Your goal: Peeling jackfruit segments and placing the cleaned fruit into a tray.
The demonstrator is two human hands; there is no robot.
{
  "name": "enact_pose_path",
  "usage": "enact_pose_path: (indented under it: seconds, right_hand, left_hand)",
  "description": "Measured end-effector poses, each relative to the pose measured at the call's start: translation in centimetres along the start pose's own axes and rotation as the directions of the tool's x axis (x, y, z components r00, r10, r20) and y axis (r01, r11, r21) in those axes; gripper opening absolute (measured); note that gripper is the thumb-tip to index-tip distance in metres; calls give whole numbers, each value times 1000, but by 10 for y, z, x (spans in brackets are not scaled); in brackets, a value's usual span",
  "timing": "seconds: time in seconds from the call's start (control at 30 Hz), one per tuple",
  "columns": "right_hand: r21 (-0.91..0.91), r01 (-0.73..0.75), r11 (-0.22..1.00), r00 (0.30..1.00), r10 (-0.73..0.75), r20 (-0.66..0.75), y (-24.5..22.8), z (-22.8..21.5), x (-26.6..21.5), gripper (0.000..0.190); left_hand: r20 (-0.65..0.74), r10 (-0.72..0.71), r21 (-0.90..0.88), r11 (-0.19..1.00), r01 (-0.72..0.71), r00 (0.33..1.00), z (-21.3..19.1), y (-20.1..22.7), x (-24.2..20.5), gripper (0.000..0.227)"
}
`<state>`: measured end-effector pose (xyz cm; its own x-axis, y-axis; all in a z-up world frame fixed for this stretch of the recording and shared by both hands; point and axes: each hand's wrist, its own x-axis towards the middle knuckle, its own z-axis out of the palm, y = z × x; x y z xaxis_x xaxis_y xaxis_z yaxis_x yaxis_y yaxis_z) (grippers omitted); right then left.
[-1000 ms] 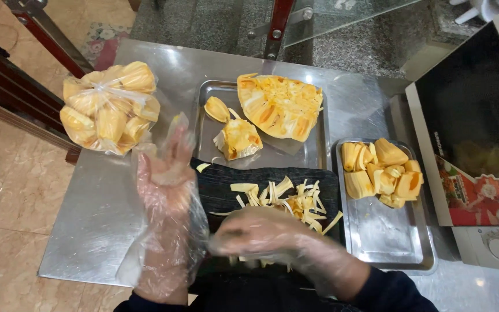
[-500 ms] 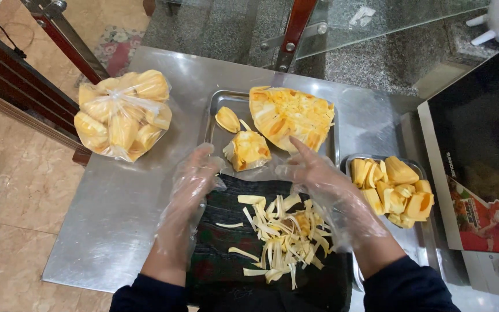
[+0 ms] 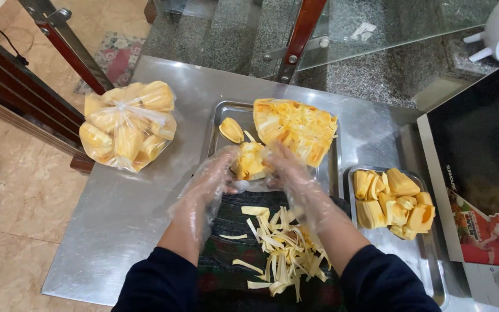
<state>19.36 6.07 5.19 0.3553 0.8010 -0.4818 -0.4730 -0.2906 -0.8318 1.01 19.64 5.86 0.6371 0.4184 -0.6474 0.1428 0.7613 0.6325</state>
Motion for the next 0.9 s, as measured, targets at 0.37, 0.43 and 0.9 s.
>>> enact_pose_path:
  seconds: [0.37, 0.43, 0.9]
  right_hand:
    - [-178, 286, 942, 953, -259, 158, -40, 39, -72, 87]
    - [-160, 300, 940, 947, -274, 167, -54, 47, -106, 84]
    - [-292, 349, 891, 926, -376, -41, -53, -35, -198, 58]
  left_hand:
    - [-87, 290, -379, 875, -301, 953, 1, -49, 5, 62]
    - [-24, 233, -513, 832, -212, 972, -3, -58, 4, 58]
    - [607, 312, -661, 709, 246, 731, 44, -112, -74, 93]
